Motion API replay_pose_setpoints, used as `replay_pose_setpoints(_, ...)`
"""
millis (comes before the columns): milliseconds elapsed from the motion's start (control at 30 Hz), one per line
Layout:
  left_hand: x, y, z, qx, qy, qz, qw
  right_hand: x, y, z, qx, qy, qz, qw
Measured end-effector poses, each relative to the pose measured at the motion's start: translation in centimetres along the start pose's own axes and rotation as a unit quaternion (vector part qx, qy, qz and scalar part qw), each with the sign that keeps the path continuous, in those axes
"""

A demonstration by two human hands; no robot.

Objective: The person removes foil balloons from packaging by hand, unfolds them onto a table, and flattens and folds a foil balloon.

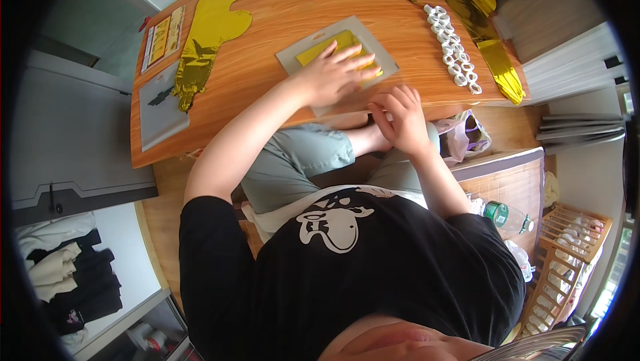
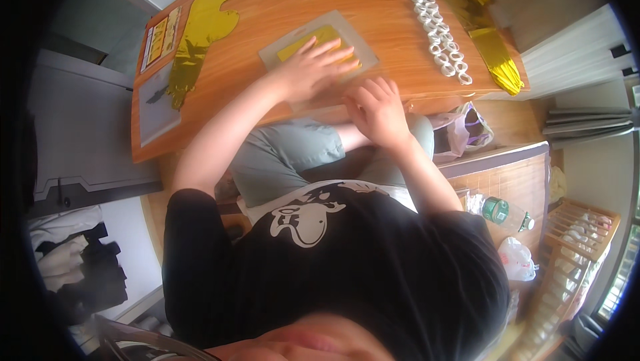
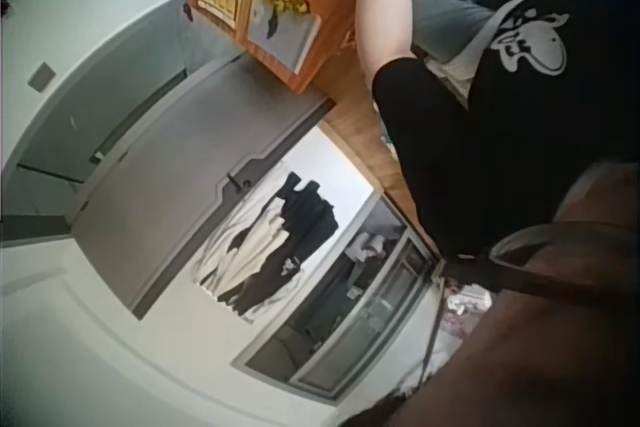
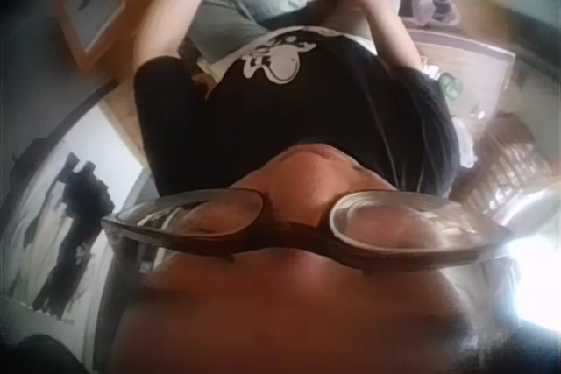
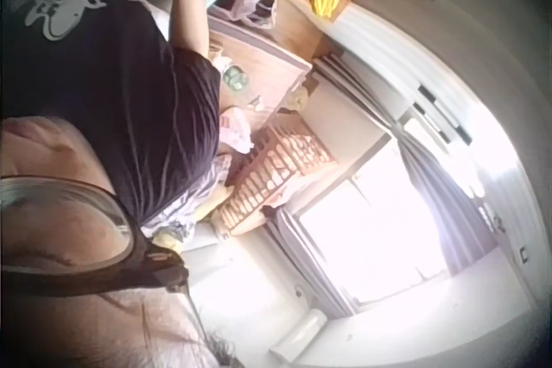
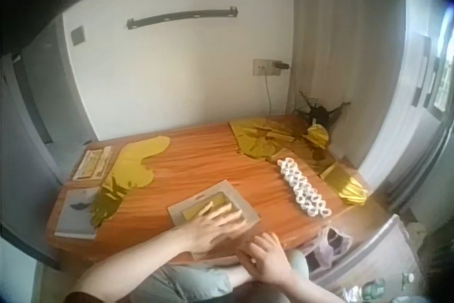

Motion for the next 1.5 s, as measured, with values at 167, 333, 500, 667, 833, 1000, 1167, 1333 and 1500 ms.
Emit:
replay_pose_setpoints(167, -2.6, -1.6, 3.9, -0.034, 0.033, -0.013, 0.999, -3.6, -3.0, 2.0, -0.066, 0.114, 0.041, 0.99)
replay_pose_setpoints(333, -3.1, -1.5, 3.9, -0.052, 0.007, -0.018, 0.998, -4.9, -3.7, 2.3, -0.056, 0.095, 0.083, 0.99)
replay_pose_setpoints(500, -3.0, -1.1, 3.7, -0.043, 0.012, -0.01, 0.999, -4.8, -4.9, 1.9, -0.033, 0.077, 0.109, 0.991)
replay_pose_setpoints(667, -2.9, -0.7, 3.5, -0.036, 0.015, 0.0, 0.999, -5.2, -4.8, 1.6, -0.063, 0.064, 0.083, 0.992)
replay_pose_setpoints(833, -2.9, -0.7, 3.7, -0.04, 0.014, -0.002, 0.999, -4.9, -5.1, 2.0, -0.018, 0.1, 0.047, 0.994)
replay_pose_setpoints(1000, -2.7, -1.3, 4.4, 0.016, 0.024, -0.014, 0.999, -4.6, -5.3, 2.1, -0.04, 0.103, 0.079, 0.991)
replay_pose_setpoints(1167, -3.0, -1.3, 4.1, 0.018, 0.027, -0.007, 0.999, -4.6, -5.1, 2.0, -0.064, 0.079, 0.068, 0.993)
replay_pose_setpoints(1333, -3.0, -1.0, 3.6, -0.023, 0.031, 0.01, 0.999, -4.6, -5.4, 1.5, -0.142, 0.03, 0.045, 0.988)
replay_pose_setpoints(1500, -2.7, -0.7, 3.4, -0.02, 0.026, -0.007, 0.999, -4.8, -5.8, 1.4, -0.143, 0.022, 0.052, 0.988)
Point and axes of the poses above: each hand's wrist, its own x-axis away from the middle knuckle, its own y-axis out of the back of the hand, z = x × y, the point moved 3 cm from there along -x, towards the middle knuckle, and after that the axes turned 5 degrees about y, right-handed, at the moved point
